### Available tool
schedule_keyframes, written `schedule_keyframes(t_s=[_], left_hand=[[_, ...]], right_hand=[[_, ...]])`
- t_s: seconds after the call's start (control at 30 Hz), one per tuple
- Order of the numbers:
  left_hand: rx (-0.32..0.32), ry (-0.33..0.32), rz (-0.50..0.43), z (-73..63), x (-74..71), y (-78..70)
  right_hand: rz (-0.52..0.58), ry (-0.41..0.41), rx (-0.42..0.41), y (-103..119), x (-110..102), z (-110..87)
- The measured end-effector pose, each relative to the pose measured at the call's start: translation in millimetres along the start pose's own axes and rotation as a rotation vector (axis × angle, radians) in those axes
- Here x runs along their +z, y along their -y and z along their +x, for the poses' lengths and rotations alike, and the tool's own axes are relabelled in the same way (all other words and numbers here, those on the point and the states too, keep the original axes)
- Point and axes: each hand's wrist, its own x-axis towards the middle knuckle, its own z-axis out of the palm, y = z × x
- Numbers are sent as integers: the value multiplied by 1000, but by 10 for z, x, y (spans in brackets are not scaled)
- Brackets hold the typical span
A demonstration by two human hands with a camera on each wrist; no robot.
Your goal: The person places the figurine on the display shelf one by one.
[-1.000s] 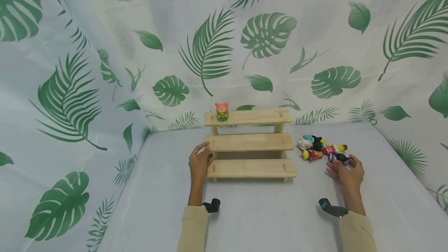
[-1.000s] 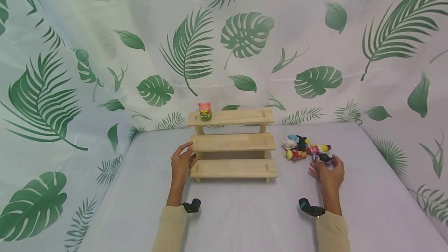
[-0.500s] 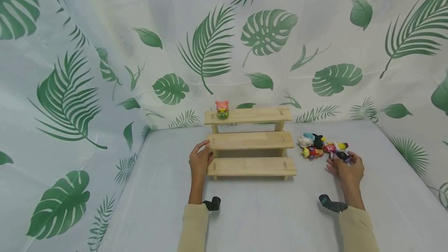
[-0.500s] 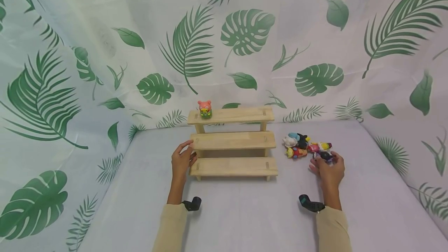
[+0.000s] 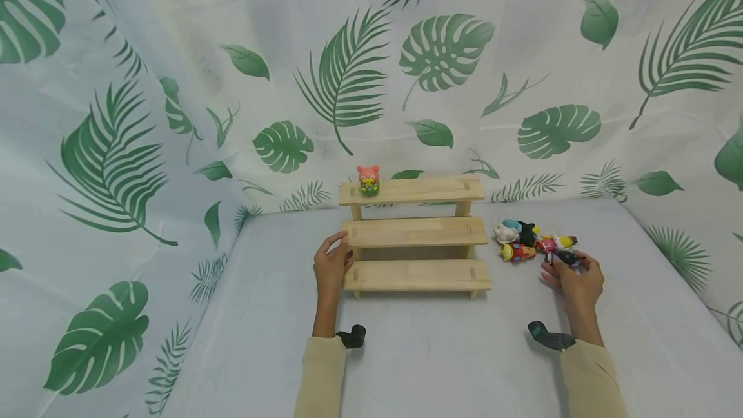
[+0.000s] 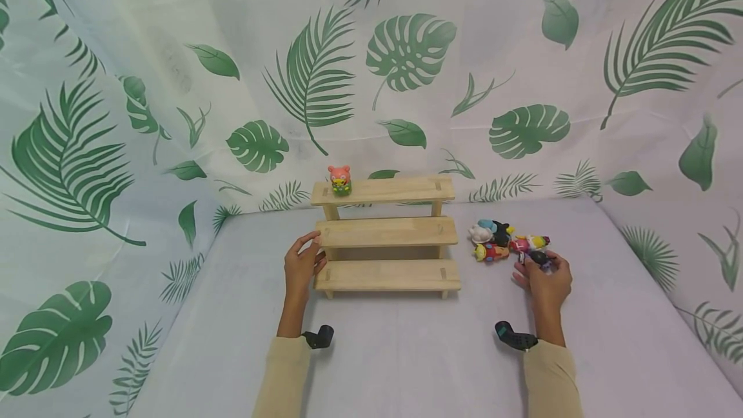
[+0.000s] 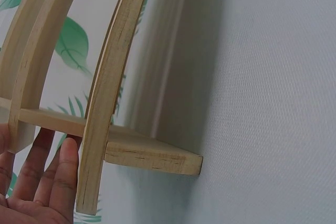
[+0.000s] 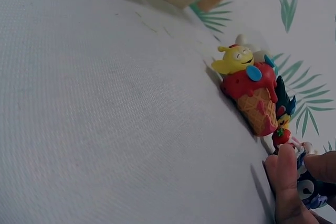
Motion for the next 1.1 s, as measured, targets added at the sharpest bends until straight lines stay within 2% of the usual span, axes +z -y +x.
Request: schedule_keyframes(t_s=[0.33, 0.63, 1.1], left_hand=[[-12, 0, 4, 10, 5, -6], [4, 2, 6, 6, 3, -6], [-4, 5, -9, 12, -6, 16]], right_hand=[[48, -10, -25, -27, 11, -3], [54, -10, -38, -70, 5, 30], [14, -30, -45, -69, 28, 0]])
